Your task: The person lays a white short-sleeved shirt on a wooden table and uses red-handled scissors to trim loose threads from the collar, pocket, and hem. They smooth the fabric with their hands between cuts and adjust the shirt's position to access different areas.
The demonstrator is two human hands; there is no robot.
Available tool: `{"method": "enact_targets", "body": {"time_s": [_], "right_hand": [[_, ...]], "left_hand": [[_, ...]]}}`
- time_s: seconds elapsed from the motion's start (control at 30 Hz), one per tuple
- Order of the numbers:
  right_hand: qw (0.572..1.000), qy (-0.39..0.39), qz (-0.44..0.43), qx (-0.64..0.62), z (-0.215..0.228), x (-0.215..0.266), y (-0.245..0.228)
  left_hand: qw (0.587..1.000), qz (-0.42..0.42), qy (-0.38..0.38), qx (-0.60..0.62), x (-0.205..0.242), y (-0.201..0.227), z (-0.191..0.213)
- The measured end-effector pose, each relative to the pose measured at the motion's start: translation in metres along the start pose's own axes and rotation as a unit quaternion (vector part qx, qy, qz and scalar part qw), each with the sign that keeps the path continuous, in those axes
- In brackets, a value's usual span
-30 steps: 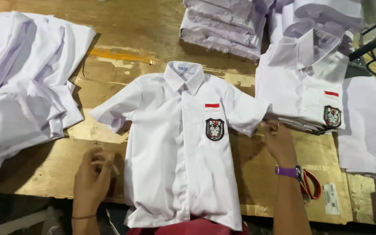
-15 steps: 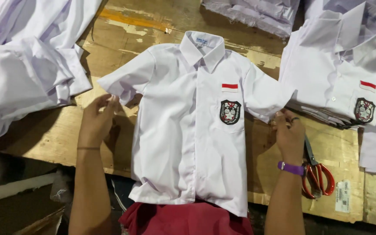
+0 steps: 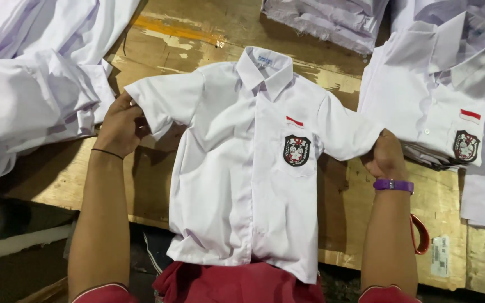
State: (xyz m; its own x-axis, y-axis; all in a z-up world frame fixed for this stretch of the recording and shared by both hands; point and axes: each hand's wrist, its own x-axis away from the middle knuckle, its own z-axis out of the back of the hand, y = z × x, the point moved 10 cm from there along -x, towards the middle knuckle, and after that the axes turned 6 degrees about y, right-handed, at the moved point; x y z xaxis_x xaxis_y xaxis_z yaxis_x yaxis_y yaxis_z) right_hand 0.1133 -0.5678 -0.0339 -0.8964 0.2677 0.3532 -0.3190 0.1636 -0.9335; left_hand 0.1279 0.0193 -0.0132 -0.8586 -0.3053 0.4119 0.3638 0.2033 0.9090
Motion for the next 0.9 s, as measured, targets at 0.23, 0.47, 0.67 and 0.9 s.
{"method": "enact_targets", "body": {"time_s": [0.23,0.47,0.67,0.9], "right_hand": [[0.993,-0.012,0.033,0.115,0.013,-0.004,-0.045],[0.958,0.052,-0.012,0.283,0.046,-0.025,-0.036],[0.928,0.155,0.026,0.336,0.023,0.042,-0.076],[0.907,0.152,0.238,0.312,-0.015,0.107,-0.055]], "left_hand": [[0.97,-0.145,-0.197,0.004,0.001,0.056,-0.023],[0.974,-0.053,-0.219,0.027,-0.002,0.056,-0.012],[0.933,-0.11,-0.043,-0.34,0.032,0.055,-0.001],[0.79,-0.487,-0.029,-0.372,0.195,0.001,-0.063]]}}
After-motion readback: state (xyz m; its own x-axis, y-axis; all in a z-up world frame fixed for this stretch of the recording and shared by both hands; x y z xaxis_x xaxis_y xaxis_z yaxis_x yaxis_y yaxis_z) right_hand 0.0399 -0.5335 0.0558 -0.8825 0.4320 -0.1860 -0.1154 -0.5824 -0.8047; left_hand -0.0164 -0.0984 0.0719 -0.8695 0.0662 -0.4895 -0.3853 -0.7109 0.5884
